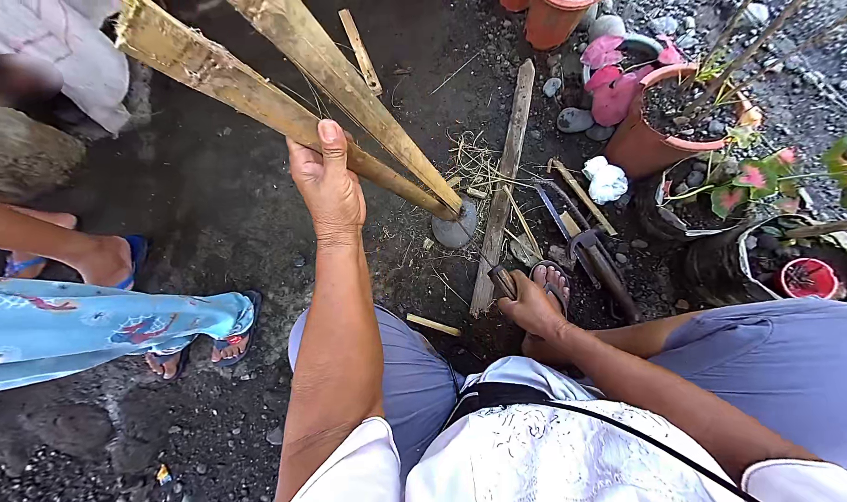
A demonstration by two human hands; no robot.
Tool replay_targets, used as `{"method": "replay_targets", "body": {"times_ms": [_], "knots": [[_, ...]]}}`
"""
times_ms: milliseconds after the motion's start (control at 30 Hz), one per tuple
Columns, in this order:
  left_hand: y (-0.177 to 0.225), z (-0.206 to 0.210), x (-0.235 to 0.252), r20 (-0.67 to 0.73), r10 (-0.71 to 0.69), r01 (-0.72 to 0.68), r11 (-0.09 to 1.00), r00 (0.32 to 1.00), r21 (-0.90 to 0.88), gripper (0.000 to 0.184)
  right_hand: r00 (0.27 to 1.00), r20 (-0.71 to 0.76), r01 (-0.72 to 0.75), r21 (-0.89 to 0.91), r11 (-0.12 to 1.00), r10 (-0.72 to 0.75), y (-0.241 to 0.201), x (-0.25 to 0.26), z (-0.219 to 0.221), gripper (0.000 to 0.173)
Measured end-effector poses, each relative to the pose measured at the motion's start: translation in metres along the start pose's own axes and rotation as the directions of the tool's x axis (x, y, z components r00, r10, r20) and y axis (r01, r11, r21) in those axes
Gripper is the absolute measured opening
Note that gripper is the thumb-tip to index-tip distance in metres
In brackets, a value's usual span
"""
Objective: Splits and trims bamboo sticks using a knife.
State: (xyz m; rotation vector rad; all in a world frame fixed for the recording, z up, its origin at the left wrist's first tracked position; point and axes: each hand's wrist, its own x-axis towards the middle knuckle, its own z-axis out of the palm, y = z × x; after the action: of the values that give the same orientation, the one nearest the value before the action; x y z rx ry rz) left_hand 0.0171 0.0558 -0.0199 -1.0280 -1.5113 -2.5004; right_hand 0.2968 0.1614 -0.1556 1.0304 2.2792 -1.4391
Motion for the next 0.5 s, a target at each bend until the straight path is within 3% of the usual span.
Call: {"method": "replay_targets", "body": {"times_ms": [167, 333, 433, 500], "knots": [[0.0, 0.005, -0.001, 0.043, 0.015, -0.015, 1.0, 0.999, 0.0, 0.024, 0.986, -0.062, 0.143, -0.136, 0.98, -0.152, -0.016, 0.019, 0.005, 0.047], [-0.002, 0.005, 0.001, 0.073, 0.039, -0.038, 0.999, 0.997, -0.016, 0.014, 0.997, 0.028, -0.061, -0.182, 0.981, 0.067, 0.031, 0.064, 0.007, 0.053], [-0.003, 0.004, -0.001, 0.093, 0.038, -0.036, 0.999, 0.995, -0.022, 0.012, 0.987, 0.153, -0.068, 0.098, 0.993, 0.052, 0.042, 0.063, 0.007, 0.044], [-0.005, 0.001, 0.003, 0.102, 0.048, -0.044, 0.998, 0.994, -0.039, 0.012, 0.959, 0.282, -0.109, 0.454, 0.884, -0.027, 0.049, 0.062, 0.003, 0.03]]}}
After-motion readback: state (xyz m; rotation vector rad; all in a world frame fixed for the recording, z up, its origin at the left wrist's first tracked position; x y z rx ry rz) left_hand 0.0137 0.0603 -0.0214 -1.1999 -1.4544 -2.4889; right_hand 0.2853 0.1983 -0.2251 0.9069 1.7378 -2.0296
